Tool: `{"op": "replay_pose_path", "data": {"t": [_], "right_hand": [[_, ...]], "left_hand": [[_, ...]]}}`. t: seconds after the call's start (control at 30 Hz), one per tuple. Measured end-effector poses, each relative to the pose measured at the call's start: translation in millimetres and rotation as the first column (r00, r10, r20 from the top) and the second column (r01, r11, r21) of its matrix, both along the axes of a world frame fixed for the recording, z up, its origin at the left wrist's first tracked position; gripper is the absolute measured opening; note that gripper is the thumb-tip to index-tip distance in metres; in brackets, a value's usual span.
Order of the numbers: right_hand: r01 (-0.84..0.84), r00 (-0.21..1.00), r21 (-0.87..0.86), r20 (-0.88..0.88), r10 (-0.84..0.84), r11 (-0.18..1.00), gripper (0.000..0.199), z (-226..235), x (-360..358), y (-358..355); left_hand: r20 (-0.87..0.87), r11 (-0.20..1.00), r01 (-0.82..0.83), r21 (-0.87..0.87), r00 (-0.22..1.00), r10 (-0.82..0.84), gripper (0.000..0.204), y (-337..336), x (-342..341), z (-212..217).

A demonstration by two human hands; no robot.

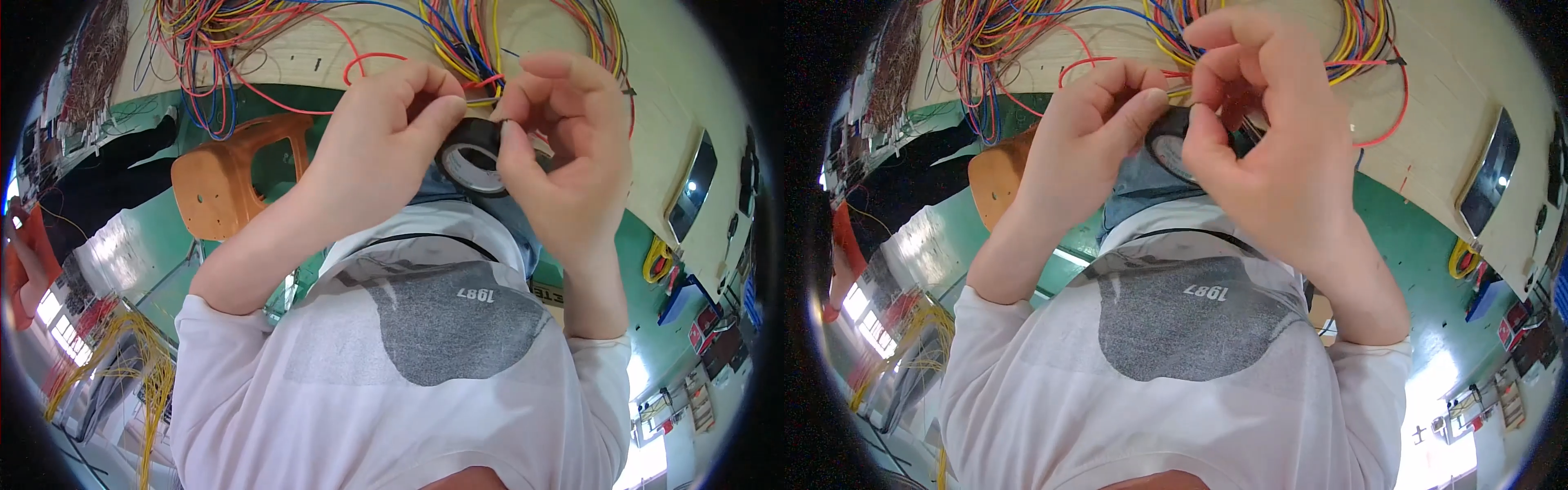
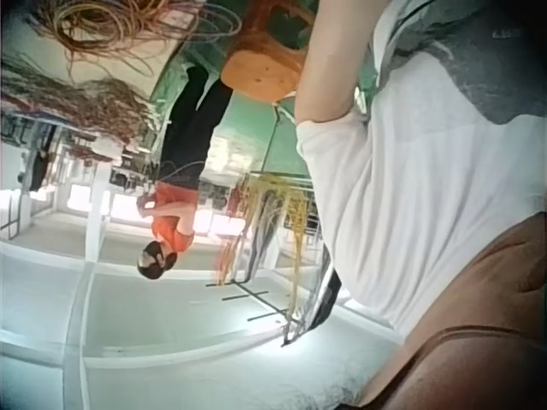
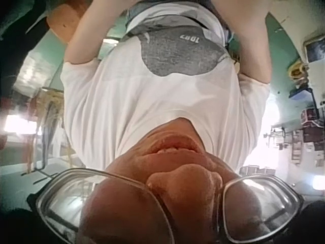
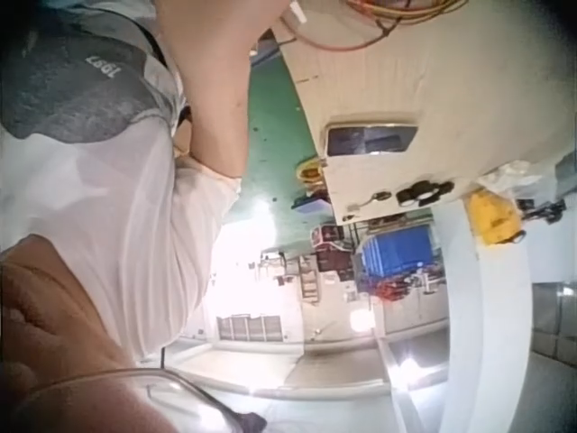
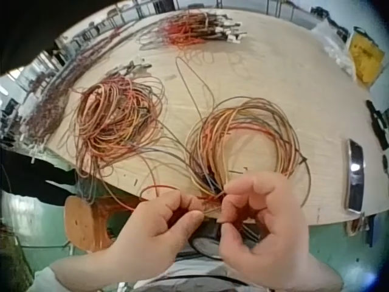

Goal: Applying electrical tape to bundles of wires to secure them and organize the harness.

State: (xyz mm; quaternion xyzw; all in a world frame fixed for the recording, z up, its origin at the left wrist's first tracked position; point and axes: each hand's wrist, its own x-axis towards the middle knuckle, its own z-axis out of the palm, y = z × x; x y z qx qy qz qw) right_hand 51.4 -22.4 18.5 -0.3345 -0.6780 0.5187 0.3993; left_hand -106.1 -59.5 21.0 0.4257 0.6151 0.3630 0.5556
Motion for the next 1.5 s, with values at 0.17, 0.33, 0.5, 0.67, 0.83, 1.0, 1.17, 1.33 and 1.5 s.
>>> {"op": "replay_pose_path", "data": {"t": [0.17, 0.33, 0.5, 0.67, 0.83, 1.0, 1.17, 1.33, 1.5], "right_hand": [[0.161, 0.973, -0.060, 0.176, -0.149, 0.985, 0.043, -1, -7, -6], [0.190, 0.964, -0.020, 0.195, -0.183, 0.982, 0.041, -1, -11, -10], [0.233, 0.954, -0.049, 0.204, -0.219, 0.971, 0.040, -1, -16, -13], [0.255, 0.954, -0.090, 0.187, -0.235, 0.963, 0.038, -2, -18, -14], [0.260, 0.950, -0.123, 0.208, -0.231, 0.958, 0.036, 0, -18, -13], [0.250, 0.952, -0.163, 0.220, -0.212, 0.954, 0.033, 1, -17, -9], [0.196, 0.952, -0.182, 0.271, -0.142, 0.964, 0.026, 3, -14, -5], [0.189, 0.949, -0.063, 0.267, -0.166, 0.980, 0.018, -2, -12, -1], [0.062, 0.970, 0.212, 0.218, -0.109, 0.975, 0.009, -12, -3, 3]], "left_hand": [[-0.184, 0.992, 0.074, 0.106, 0.981, -0.053, 0.009, -7, 1, 7], [-0.297, 0.954, 0.109, 0.280, 0.955, -0.022, 0.008, -10, 3, 1], [-0.283, 0.866, 0.076, 0.494, 0.956, 0.077, 0.009, -11, 8, -6], [-0.321, 0.866, 0.103, 0.490, 0.945, 0.069, 0.011, -10, 4, -5], [-0.251, 0.904, 0.087, 0.418, 0.968, 0.023, 0.012, -11, 0, -4], [0.015, 0.977, -0.048, 0.206, 0.999, 0.046, 0.013, -6, 2, 5], [0.012, 1.000, -0.013, -0.016, 1.000, 0.013, 0.010, 1, -1, 11], [0.026, 0.999, -0.049, -0.001, 0.998, 0.049, 0.008, 2, -1, 5], [0.123, 0.996, -0.071, -0.054, 0.989, 0.077, 0.008, 4, -5, 5]]}}
